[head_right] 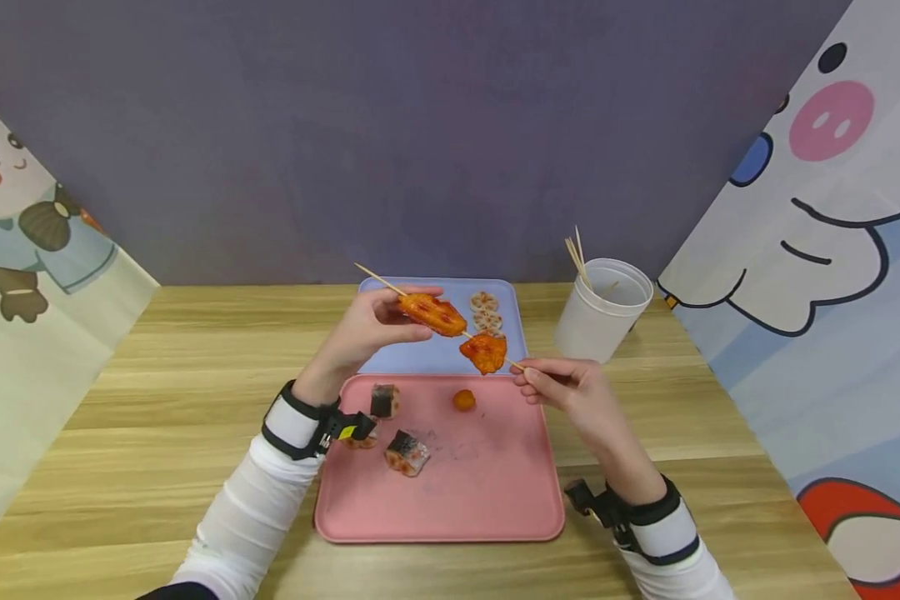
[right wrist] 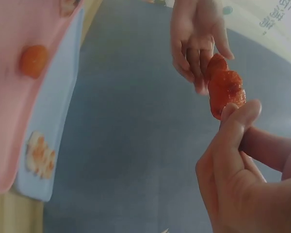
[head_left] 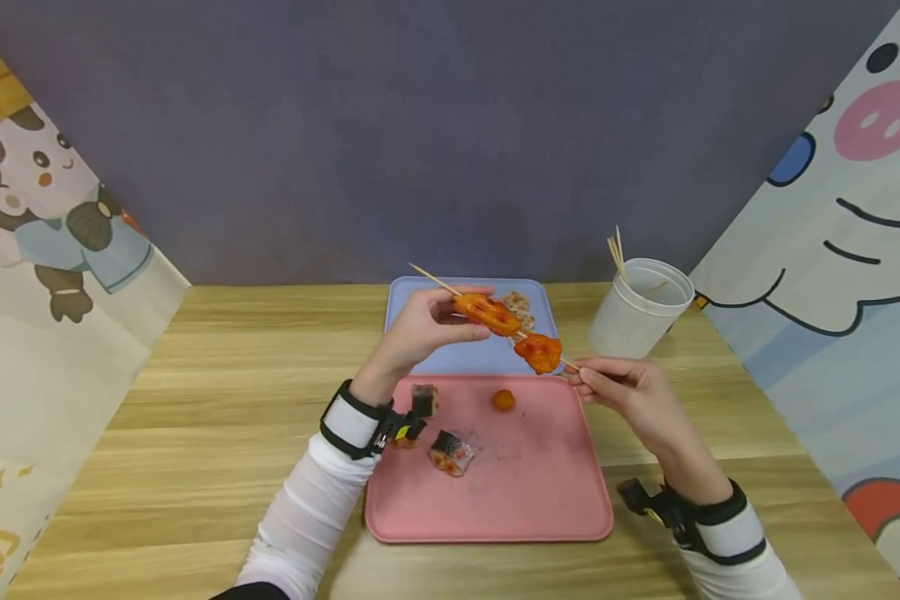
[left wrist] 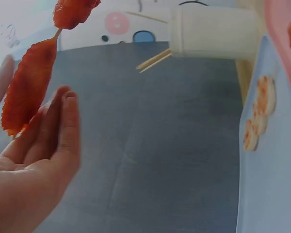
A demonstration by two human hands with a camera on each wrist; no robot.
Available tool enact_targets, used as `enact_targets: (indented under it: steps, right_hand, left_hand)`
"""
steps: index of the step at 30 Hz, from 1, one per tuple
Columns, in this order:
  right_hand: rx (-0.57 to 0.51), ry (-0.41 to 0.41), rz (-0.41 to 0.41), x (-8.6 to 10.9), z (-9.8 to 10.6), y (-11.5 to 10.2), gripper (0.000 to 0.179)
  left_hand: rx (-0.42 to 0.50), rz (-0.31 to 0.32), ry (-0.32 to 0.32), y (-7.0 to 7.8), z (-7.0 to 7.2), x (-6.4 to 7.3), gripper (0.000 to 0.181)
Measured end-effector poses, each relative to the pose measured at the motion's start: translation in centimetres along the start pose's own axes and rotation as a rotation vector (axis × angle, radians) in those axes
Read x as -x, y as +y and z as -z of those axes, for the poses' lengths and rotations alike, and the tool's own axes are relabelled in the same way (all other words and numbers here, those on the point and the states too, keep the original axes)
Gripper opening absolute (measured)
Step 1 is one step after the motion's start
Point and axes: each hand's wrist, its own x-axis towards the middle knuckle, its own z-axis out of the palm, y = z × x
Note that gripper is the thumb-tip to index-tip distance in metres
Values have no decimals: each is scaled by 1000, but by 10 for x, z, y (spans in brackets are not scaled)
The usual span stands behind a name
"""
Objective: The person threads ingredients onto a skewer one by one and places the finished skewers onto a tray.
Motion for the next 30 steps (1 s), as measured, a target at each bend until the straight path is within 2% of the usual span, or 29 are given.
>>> enact_targets:
  steps: [5,11,16,20,22,25,30]
  right_hand:
    - [-41,35,-26,4,15,6,25]
    - [-65,97,-38,8,33,9,24]
    - [-101,128,-51,10,44,11,24]
    - [-136,142,-48,11,52,13,24]
    - [-146,149,-53,11,55,14,24]
    - [-155,155,-63,11,59,15,24]
    - [-151,151,-77,11,61,15,22]
  left_hand:
    - [-240,116,-75,-10,-2,-6,36]
    - [-586,155,-199,-27,-14,-16,39]
    - [-917,191,-270,-36,-28,-21,36]
    - [-1141,217,-319,-43,-40,-25,34]
    - [-1205,222,-339,-47,-47,-26,31]
    - [-1278,195,-380,-54,-54,-28,23]
    - [-1304,165,-435,-62,-61,-25,14]
